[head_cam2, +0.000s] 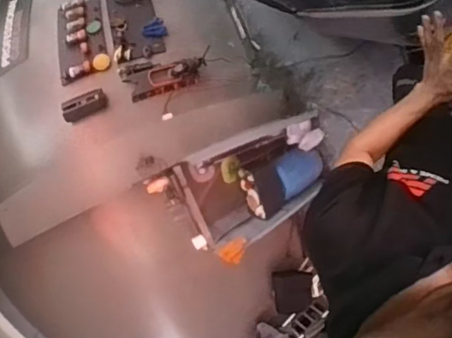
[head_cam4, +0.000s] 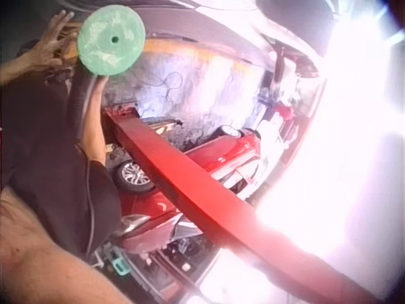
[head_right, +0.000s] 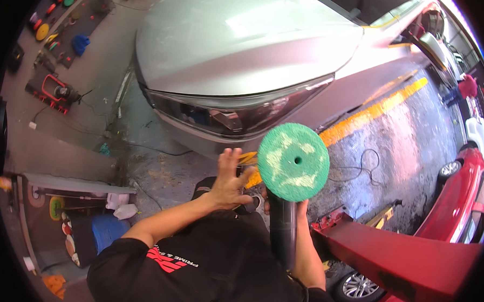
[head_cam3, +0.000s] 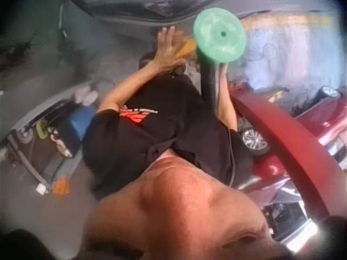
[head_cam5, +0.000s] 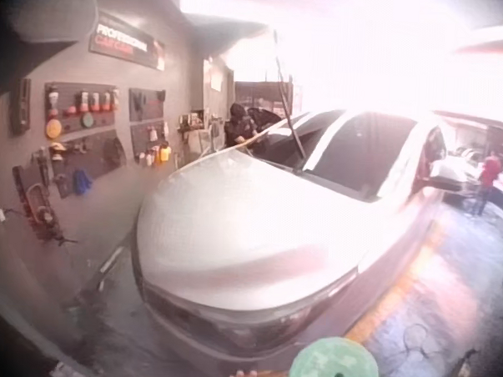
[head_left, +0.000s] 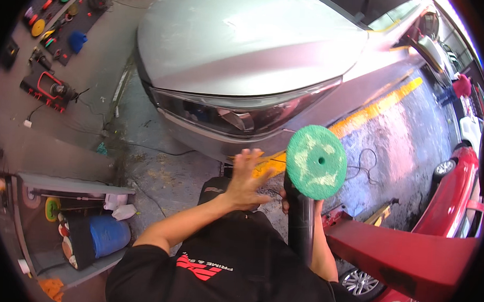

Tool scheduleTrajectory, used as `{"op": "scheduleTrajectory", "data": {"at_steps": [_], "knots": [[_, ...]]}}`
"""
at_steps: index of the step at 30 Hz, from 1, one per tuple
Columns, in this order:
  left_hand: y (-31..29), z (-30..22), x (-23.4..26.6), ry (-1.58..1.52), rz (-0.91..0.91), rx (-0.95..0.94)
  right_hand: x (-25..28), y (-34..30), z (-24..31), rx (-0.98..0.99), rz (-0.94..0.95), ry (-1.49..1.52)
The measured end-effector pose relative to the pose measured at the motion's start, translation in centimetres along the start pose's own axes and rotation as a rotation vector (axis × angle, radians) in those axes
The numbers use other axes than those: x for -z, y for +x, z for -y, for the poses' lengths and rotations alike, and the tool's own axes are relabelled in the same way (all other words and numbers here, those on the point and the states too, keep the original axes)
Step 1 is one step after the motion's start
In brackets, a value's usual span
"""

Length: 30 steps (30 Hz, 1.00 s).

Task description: The person uses a rotary polisher with a green pad to polish the hood of a silver car in a garage. They move the polisher across the surface, then stop to remove the pad, rinse it under a faucet, and reattach it before continuing.

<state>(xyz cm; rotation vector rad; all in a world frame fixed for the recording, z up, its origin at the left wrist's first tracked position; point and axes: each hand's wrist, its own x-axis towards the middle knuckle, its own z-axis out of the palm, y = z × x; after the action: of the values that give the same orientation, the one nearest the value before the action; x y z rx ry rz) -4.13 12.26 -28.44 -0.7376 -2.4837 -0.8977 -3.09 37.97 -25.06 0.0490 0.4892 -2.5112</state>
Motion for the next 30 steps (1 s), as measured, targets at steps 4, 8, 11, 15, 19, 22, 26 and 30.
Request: {"op": "scheduleTrajectory", "data": {"at_steps": [4, 8, 11, 15, 19, 22, 26, 30], "knots": [[-0.5, -1.3, 0.7, -0.402, -0.040, 0.307, -0.8, 0.7, 3.2, 0.042, -0.235, -0.158], [6.7, -7.2, 1.5, -1.027, 0.082, 0.447, -2.7, 2.9, 5.1, 0.321, -0.312, -0.523], [12.2, -9.3, 2.4, -1.424, 0.077, 0.529, -8.2, 3.6, 5.0, 0.607, -0.354, -0.846], [16.2, -10.3, 4.1, -1.652, -0.069, 0.526, -12.0, 2.6, 1.7, 0.819, -0.277, -0.869], [16.4, -7.9, 5.1, -1.751, 0.003, 0.537, -6.6, 0.5, 1.1, 0.434, -0.384, -0.804], [16.5, -4.8, 5.6, -1.967, 0.028, 0.553, -9.3, 3.4, 1.1, 0.270, -0.223, -0.844], [16.5, 0.6, 4.0, -2.265, -0.100, 0.595, -9.2, 8.3, 0.3, 0.200, -0.341, -0.882], [18.1, 6.0, 4.2, -2.209, -0.157, 0.691, -13.1, 16.0, -0.6, 0.222, -0.393, -1.005]]}}
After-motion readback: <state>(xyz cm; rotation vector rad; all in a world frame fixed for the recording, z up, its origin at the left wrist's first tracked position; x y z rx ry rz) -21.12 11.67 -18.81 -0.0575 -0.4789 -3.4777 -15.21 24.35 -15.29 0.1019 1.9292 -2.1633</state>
